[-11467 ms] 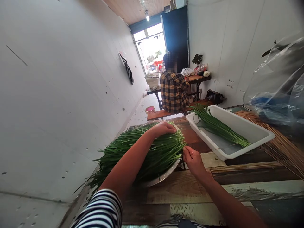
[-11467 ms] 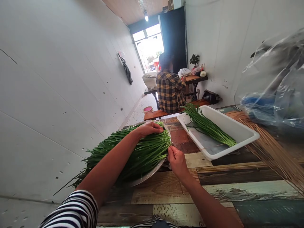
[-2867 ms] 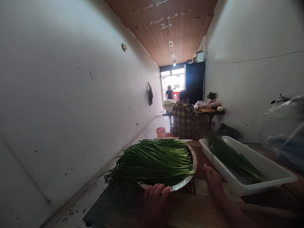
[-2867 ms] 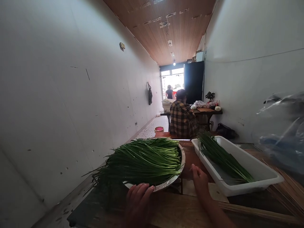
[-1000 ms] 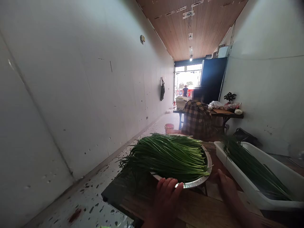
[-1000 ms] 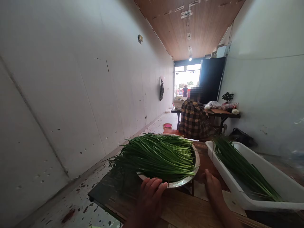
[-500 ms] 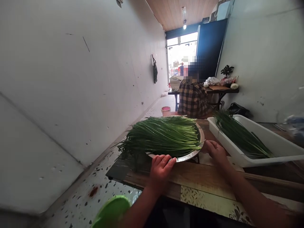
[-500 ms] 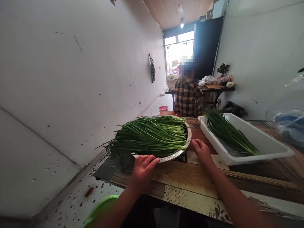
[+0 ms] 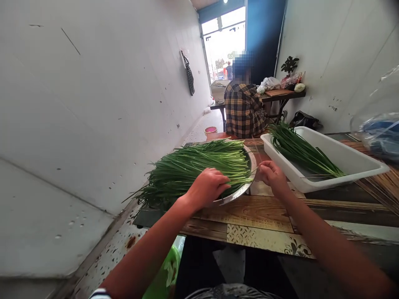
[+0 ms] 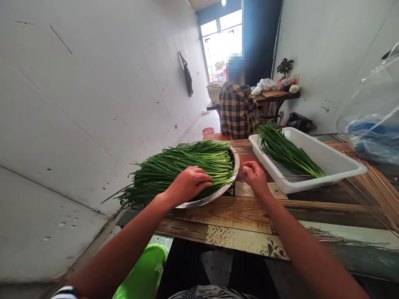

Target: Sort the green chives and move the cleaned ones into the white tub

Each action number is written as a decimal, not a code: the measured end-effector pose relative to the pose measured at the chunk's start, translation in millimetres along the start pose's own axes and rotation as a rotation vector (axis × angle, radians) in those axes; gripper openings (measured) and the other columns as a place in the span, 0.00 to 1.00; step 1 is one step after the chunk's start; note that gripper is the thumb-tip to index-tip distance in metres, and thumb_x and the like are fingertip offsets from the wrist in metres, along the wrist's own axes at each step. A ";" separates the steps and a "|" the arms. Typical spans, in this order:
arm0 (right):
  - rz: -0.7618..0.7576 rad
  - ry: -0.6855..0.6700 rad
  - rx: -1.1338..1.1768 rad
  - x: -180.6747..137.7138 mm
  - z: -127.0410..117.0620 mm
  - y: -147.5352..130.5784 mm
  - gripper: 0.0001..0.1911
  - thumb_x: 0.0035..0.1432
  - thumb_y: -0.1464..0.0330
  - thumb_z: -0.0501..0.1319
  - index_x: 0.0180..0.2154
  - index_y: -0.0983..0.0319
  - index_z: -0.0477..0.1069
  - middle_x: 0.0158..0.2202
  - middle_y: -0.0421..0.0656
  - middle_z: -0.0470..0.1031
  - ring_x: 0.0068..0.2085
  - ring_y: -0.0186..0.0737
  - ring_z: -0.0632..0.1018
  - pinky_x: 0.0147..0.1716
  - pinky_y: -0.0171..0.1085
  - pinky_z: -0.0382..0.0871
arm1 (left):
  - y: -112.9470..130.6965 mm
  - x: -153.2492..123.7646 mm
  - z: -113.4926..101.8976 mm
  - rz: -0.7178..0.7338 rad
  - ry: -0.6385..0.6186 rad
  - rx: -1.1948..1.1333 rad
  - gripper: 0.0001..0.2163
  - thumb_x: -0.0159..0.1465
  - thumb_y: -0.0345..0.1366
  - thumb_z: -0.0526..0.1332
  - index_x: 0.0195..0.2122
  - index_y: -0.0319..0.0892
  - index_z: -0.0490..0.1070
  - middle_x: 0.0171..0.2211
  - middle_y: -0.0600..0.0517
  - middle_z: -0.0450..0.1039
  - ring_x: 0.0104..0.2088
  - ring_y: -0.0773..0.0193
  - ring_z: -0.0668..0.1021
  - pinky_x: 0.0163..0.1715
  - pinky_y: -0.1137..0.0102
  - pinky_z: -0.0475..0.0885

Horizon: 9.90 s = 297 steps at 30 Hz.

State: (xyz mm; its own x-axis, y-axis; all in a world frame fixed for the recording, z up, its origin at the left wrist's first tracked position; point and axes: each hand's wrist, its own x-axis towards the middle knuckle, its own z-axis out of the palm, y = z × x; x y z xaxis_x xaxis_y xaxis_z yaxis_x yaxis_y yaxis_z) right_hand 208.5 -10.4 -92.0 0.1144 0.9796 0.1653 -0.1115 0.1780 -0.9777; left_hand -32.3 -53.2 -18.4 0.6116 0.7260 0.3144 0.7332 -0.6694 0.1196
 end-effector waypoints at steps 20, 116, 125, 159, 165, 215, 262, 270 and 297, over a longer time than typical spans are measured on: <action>0.010 0.009 0.145 -1.9 -6.3 1.8 0.14 0.54 0.62 0.61 0.40 0.62 0.66 0.16 0.30 0.60 0.11 0.23 0.55 0.08 0.25 0.47 | -5.5 66.4 3.6 0.034 -0.347 -0.094 0.08 0.54 0.39 0.62 0.27 0.40 0.76 0.26 0.51 0.73 0.29 0.65 0.71 0.29 0.73 0.60; 0.005 -0.230 -0.261 -63.7 28.3 -18.0 0.24 0.58 0.60 0.54 0.53 0.65 0.67 0.18 0.34 0.52 0.20 0.29 0.53 0.18 0.31 0.47 | -34.7 62.4 2.5 -0.321 0.013 -0.641 0.11 0.58 0.36 0.56 0.27 0.36 0.76 0.25 0.52 0.75 0.24 0.71 0.69 0.27 0.75 0.63; 0.002 -0.253 -0.215 -62.2 30.0 -16.9 0.24 0.60 0.59 0.53 0.52 0.67 0.66 0.17 0.32 0.50 0.19 0.28 0.53 0.17 0.31 0.43 | -26.2 61.6 6.6 -0.125 -0.014 -0.460 0.11 0.60 0.32 0.53 0.31 0.37 0.77 0.25 0.52 0.75 0.27 0.69 0.72 0.32 0.75 0.65; 0.199 -0.176 0.171 -60.0 32.3 -21.1 0.16 0.53 0.56 0.60 0.35 0.62 0.65 0.11 0.29 0.56 0.10 0.24 0.51 0.07 0.26 0.41 | -9.9 91.8 1.6 0.007 -0.318 0.061 0.07 0.56 0.34 0.59 0.33 0.42 0.76 0.32 0.50 0.74 0.37 0.62 0.74 0.38 0.72 0.66; 0.209 -0.151 0.156 -60.1 33.7 -26.1 0.17 0.51 0.55 0.61 0.31 0.63 0.66 0.10 0.29 0.55 0.10 0.23 0.50 0.07 0.26 0.41 | -16.5 90.8 -1.2 -0.083 -0.197 -0.200 0.07 0.55 0.33 0.59 0.29 0.39 0.76 0.29 0.51 0.75 0.31 0.66 0.73 0.34 0.73 0.66; 0.213 -0.131 0.119 -57.7 33.5 -24.3 0.20 0.49 0.53 0.62 0.33 0.64 0.69 0.10 0.29 0.52 0.12 0.25 0.51 0.11 0.29 0.38 | -26.9 82.9 14.6 -0.319 0.016 -0.541 0.11 0.56 0.41 0.58 0.30 0.41 0.78 0.27 0.53 0.77 0.31 0.66 0.75 0.36 0.73 0.69; 0.142 -0.125 0.163 -58.8 37.6 -18.9 0.19 0.49 0.54 0.63 0.34 0.64 0.68 0.11 0.29 0.54 0.13 0.25 0.52 0.12 0.28 0.40 | -0.6 81.1 2.0 -0.048 -0.250 0.001 0.09 0.55 0.40 0.62 0.34 0.45 0.77 0.31 0.50 0.75 0.38 0.58 0.73 0.42 0.64 0.59; 0.139 -0.142 0.158 -58.7 35.3 -15.6 0.18 0.51 0.55 0.62 0.35 0.63 0.68 0.12 0.29 0.54 0.14 0.25 0.53 0.12 0.29 0.41 | -12.1 75.8 2.6 -0.042 -0.261 -0.012 0.08 0.55 0.40 0.62 0.33 0.47 0.78 0.35 0.50 0.74 0.43 0.55 0.70 0.45 0.62 0.58; 0.174 -0.127 0.204 -59.3 36.4 -20.5 0.18 0.50 0.56 0.63 0.34 0.64 0.68 0.11 0.29 0.54 0.13 0.25 0.51 0.11 0.28 0.40 | -18.7 80.2 8.2 -0.269 0.056 -0.516 0.08 0.55 0.35 0.59 0.31 0.39 0.77 0.31 0.53 0.77 0.32 0.67 0.76 0.36 0.73 0.69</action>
State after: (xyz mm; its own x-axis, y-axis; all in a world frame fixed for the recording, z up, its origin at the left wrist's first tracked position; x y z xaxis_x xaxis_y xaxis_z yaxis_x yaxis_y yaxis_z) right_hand 168.1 -68.8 -77.0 -0.0472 0.9986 0.0255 -0.3165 0.0093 -0.9486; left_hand 5.5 18.9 -3.1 0.3967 0.8813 0.2568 0.6124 -0.4625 0.6411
